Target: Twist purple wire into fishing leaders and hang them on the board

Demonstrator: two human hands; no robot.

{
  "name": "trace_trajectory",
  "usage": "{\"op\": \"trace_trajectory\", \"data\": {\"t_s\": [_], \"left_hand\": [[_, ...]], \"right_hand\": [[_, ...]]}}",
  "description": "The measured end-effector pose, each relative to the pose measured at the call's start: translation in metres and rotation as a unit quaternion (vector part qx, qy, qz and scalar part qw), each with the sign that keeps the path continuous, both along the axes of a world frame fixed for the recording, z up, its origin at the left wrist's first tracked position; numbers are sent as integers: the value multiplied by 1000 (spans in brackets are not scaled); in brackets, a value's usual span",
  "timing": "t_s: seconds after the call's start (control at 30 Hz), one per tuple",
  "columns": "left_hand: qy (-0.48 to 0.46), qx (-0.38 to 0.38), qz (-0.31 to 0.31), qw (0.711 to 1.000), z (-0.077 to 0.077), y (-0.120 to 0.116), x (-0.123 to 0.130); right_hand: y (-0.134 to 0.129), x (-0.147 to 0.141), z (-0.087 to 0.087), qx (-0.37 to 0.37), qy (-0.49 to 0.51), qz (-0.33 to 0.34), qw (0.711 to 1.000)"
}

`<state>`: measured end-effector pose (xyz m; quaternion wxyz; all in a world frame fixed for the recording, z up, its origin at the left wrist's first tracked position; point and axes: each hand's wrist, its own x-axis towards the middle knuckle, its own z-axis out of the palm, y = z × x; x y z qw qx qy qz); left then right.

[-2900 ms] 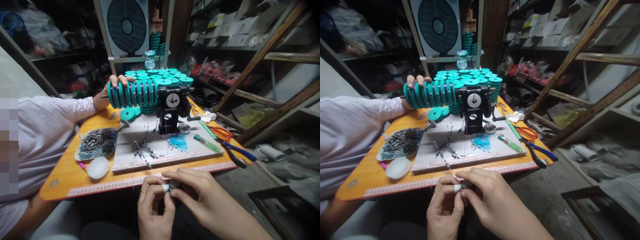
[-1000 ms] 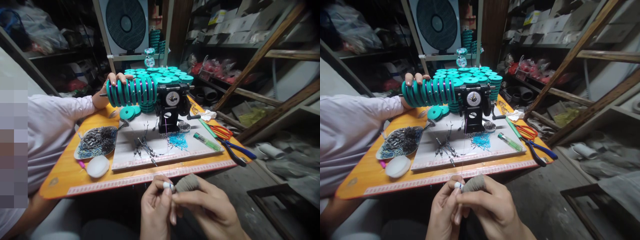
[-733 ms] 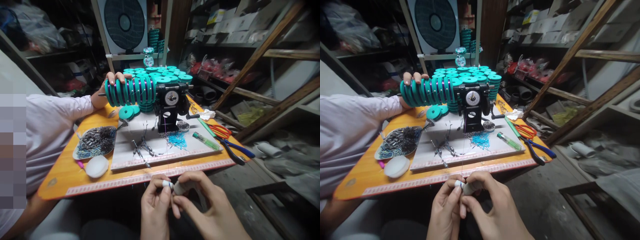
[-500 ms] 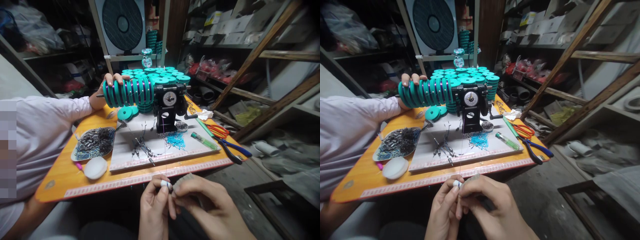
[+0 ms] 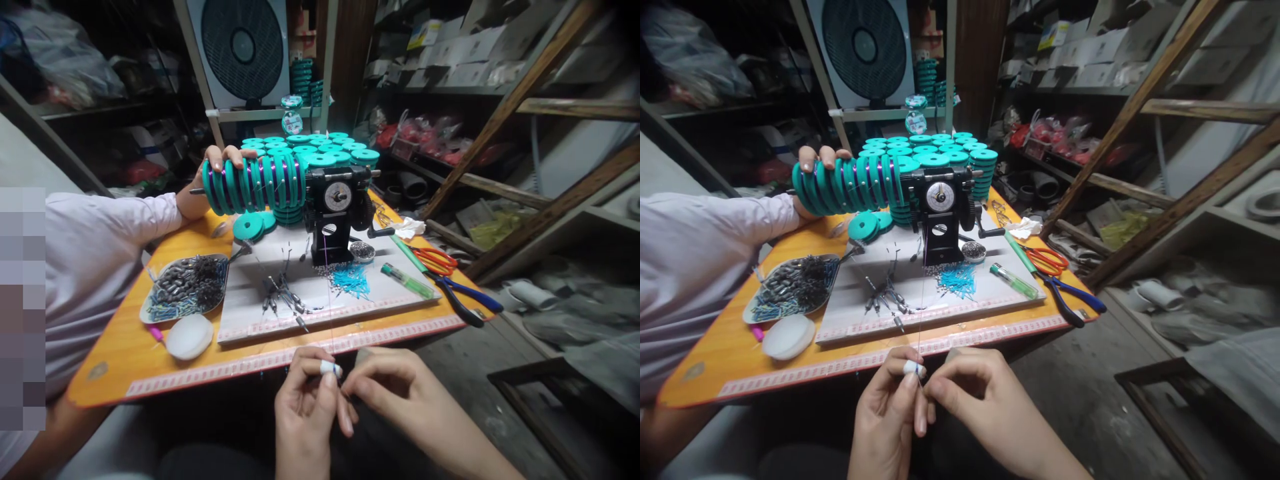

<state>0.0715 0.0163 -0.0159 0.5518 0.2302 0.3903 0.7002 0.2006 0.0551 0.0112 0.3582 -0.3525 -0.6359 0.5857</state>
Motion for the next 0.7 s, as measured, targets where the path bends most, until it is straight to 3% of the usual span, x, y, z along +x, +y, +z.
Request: {"op": "trace_trajectory", "data": {"t_s": [0.13,0.23,0.47,0.7], "left_hand": [[112,18,36,993,-2,-1,-2],[139,13,43,989,-1,-1,-4],[-15,-51,-26,998,1,1,-4],[-119,-75,-50,989,10,-2,1]], "right_hand": [[3,-8,-3,-109,78,37,990],[5,-9,-5,-117,68,39,990],[5,-8,-13,-182,180,72,964],[-3,-23,-23,-193,248,5,949]]}}
